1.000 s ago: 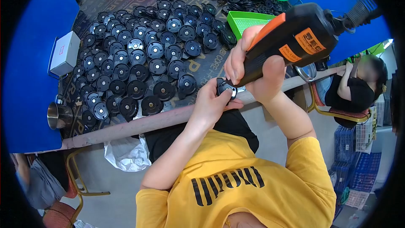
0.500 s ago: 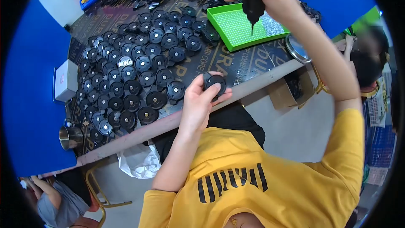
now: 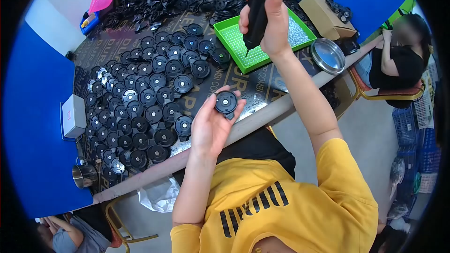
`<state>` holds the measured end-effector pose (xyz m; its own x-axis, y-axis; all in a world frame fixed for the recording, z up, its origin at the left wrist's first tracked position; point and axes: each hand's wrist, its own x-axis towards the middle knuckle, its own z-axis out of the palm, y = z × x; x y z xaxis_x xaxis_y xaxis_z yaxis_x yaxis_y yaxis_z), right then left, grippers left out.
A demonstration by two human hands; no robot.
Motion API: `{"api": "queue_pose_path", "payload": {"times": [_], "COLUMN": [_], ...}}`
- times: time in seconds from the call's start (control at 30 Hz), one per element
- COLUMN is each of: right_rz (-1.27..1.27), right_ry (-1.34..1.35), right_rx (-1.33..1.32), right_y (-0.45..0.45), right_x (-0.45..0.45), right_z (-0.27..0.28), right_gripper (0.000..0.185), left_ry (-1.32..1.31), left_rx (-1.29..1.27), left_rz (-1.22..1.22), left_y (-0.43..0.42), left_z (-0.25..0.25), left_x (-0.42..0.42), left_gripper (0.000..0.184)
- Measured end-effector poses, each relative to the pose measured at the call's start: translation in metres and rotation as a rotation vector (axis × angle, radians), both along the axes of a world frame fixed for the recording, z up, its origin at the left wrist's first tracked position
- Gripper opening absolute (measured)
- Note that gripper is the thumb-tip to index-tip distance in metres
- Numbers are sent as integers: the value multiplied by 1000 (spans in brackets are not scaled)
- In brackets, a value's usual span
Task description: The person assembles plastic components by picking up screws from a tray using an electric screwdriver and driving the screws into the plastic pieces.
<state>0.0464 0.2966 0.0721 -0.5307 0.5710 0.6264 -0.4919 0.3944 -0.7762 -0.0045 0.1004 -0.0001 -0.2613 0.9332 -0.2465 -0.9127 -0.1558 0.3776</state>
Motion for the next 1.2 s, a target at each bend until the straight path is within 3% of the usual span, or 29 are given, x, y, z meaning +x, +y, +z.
{"api": "queue_pose_path", "payload": {"times": [0.2,0.27,0.63,0.7,0.77,0.83,1.2], "right_rz": [-26,37,29,-51,-53,18,42], "right_ry": [19,126,117,-10,-16,113,101], "right_rx": [-53,-129,-112,-24,-30,-97,-160], "right_y": [-4,-2,-4,-4,-3,0,-9], "right_x": [0,-3,-6,-4,-5,-7,-3], "right_z": [-6,-11,-14,-12,-13,-15,-9], "right_gripper": [62,46,44,64,63,48,46], "left_ry": [59,51,42,41,40,12,-16], "left_rx": [12,18,44,45,46,54,45], "left_rz": [30,31,53,64,73,105,103], "left_y": [-4,-3,-4,-4,-4,-3,-2], "left_z": [-3,-3,-1,-1,0,1,1], "left_x": [3,2,2,3,3,4,3], "left_gripper": [39,39,40,40,40,40,39]}}
